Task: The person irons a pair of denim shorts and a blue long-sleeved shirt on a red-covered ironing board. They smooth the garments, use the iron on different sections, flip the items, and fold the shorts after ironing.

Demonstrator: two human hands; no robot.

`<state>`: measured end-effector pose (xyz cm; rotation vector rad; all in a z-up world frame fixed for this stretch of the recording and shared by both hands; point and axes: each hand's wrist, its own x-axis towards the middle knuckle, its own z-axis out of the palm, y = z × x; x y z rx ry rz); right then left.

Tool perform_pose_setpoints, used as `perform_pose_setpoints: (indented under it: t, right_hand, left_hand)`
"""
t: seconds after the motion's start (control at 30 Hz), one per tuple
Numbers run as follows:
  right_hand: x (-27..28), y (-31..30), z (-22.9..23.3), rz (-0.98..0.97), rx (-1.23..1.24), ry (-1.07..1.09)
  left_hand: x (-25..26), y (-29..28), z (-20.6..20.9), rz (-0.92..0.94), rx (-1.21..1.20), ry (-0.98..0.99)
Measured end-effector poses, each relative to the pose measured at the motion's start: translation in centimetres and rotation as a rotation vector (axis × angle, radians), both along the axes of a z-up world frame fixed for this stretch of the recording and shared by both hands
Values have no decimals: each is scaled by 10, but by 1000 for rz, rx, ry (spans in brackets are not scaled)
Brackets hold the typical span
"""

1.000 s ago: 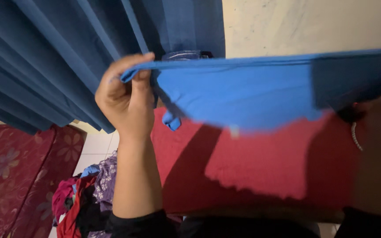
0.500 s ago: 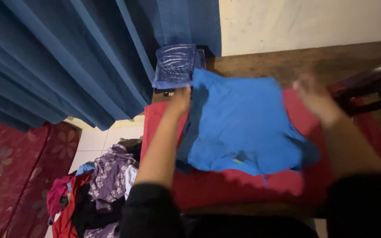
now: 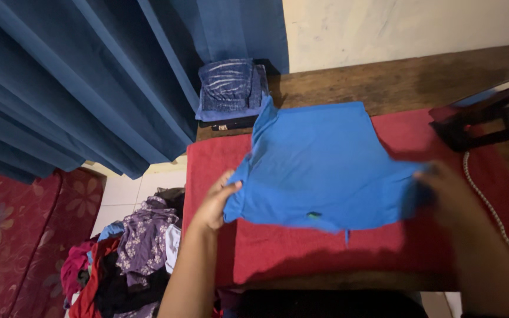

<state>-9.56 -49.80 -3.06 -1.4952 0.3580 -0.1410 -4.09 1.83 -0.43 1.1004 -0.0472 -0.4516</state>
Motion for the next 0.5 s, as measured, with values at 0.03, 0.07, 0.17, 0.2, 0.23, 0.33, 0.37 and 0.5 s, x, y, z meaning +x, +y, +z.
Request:
perform_pose_setpoints:
  t: [0.03,0.07,0.17,0.2,0.23,0.33,0.37,0.5]
  right_hand:
    - [-1,-8,7,-70,76,51]
    - [-2,-15,13,-138,148,100]
    - [-13,-36,28,-21,-379,5]
    - [-18,-44,33,37,-534,4]
    - [-23,-51,36,95,-688,2]
    - [-31,-60,35,266,-1003,384]
    - [-33,-61,34,313,-1076,580]
    - [-26,-56,26,216,-1382,296]
  left_hand:
    - [0,2,4,5,2,-9]
    - [0,5,9,12,2,-20]
    - [-9,17,29,-12,412,-255]
    - [-13,18,36,-30,616,-367]
    - [-21,19,43,-166,758,-264]
    - [-45,21,56,-446,1150,-133]
    - [-49,19,57,-447,1272,-220]
    - [-38,15,44,-190,1561,-305]
